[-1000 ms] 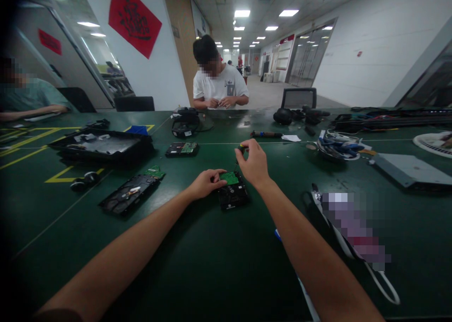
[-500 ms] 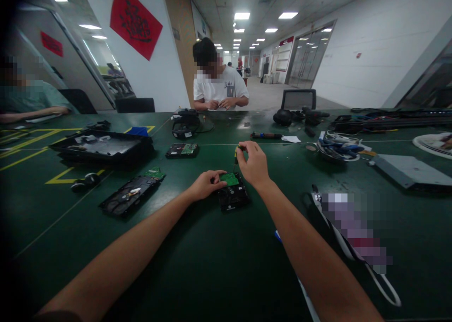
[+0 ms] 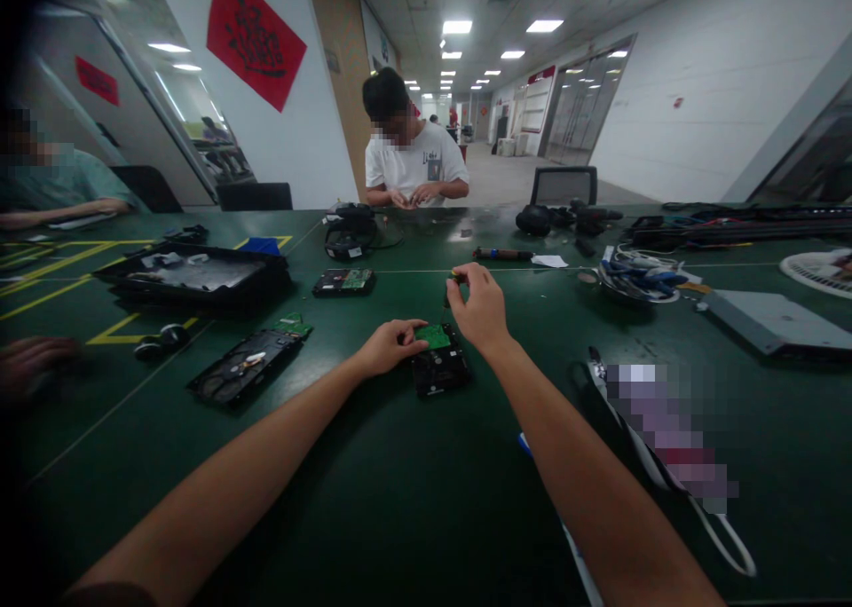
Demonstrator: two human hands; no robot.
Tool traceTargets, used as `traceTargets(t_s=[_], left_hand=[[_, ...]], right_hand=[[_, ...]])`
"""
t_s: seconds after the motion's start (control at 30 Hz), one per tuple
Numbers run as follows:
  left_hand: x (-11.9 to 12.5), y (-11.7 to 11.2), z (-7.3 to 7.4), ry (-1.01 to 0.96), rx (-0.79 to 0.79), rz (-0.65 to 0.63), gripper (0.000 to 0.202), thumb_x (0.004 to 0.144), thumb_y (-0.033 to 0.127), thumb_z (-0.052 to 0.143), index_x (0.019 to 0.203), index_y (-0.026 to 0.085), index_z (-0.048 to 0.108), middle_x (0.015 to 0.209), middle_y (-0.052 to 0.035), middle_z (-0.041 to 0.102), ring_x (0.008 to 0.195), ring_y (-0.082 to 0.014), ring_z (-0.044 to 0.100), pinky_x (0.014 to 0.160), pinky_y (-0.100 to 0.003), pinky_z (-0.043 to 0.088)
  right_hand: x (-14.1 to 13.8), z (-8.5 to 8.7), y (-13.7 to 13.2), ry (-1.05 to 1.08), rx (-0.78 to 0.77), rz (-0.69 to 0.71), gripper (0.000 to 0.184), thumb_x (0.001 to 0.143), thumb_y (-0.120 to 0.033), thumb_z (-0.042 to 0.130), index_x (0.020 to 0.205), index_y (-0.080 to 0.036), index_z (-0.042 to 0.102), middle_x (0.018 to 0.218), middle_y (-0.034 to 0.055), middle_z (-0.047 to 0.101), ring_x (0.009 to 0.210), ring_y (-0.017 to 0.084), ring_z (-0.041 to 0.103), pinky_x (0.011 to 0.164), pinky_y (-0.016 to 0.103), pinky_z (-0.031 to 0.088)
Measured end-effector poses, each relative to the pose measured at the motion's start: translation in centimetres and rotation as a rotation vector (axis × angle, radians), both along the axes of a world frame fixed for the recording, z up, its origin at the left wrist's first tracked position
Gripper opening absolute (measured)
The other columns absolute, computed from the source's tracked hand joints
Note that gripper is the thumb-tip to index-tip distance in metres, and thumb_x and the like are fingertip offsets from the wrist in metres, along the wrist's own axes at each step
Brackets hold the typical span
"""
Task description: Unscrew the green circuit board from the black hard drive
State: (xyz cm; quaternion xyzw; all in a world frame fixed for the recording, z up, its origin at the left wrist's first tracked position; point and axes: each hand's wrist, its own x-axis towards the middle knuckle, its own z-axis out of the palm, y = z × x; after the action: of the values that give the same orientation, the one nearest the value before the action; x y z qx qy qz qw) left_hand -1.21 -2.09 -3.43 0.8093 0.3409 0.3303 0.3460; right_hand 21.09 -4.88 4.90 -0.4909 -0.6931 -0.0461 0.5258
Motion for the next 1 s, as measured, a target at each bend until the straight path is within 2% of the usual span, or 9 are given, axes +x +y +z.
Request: traceTargets(t_s=[0.1,0.3,0.57,0.73,0.9,1.0], left_hand=[[0.0,-0.04,0.14,0.008,-0.001,-0.001,0.039,0.084,0.035,0.072,0.064,0.022,0.042,0.102,-0.0078,0.077,0.13,-0.0297,0.061,0.095,-0.038,0.049],[-0.03,-0.14,0.3,0.013,-0.004,0.003,0.04,0.085,0.034,0.072,0.063,0.023,0.041,0.106,-0.0095,0.077,0.13,-0.0305,0.061,0.095,-0.04,0.049],[0.08,-0.09,0.23,0.004,-0.001,-0.005,0.04,0.085,0.034,0.073,0.063,0.022,0.042,0.1,-0.0078,0.077,0.13,-0.0303,0.061,0.093,-0.038,0.049],[0.08,-0.16,0.25,-0.002,0.01,-0.011,0.04,0.086,0.035,0.071,0.064,0.023,0.04,0.104,-0.0094,0.077,0.13,-0.0296,0.061,0.093,-0.037,0.049],[-0.02,-0.06,0.13,0.017,0.011,-0.001,0.04,0.085,0.035,0.073,0.064,0.022,0.041,0.107,-0.0092,0.077,0.131,-0.0298,0.06,0.094,-0.037,0.049],[0.02,0.03,0.05,0.003,0.006,-0.006,0.04,0.085,0.035,0.073,0.064,0.022,0.041,0.108,-0.0096,0.077,0.131,-0.0301,0.06,0.094,-0.038,0.049]], right_hand=[[0.05,-0.11,0.06,0.032,-0.004,-0.042,0.019,0.091,-0.035,0.063,0.104,-0.022,0.06,0.101,0.0099,0.07,0.087,0.025,0.066,0.084,0.044,0.053],[0.01,-0.04,-0.05,0.004,-0.01,0.008,0.017,0.095,-0.033,0.059,0.108,-0.023,0.062,0.103,0.0098,0.07,0.091,0.025,0.066,0.086,0.045,0.053],[0.13,-0.12,0.09,0.033,-0.003,-0.02,0.017,0.091,-0.032,0.063,0.104,-0.022,0.06,0.101,0.0096,0.07,0.091,0.026,0.066,0.086,0.045,0.053],[0.07,-0.04,0.01,-0.02,0.014,-0.004,0.018,0.094,-0.03,0.058,0.109,-0.021,0.063,0.101,0.0098,0.07,0.091,0.025,0.066,0.086,0.043,0.053],[0.1,-0.19,0.11,0.016,0.001,-0.045,0.019,0.09,-0.032,0.064,0.105,-0.021,0.061,0.1,0.0099,0.07,0.09,0.026,0.066,0.085,0.045,0.053],[0.1,-0.23,0.13,0.026,-0.018,-0.018,0.019,0.092,-0.035,0.062,0.107,-0.022,0.061,0.101,0.0095,0.071,0.091,0.026,0.067,0.085,0.044,0.053]])
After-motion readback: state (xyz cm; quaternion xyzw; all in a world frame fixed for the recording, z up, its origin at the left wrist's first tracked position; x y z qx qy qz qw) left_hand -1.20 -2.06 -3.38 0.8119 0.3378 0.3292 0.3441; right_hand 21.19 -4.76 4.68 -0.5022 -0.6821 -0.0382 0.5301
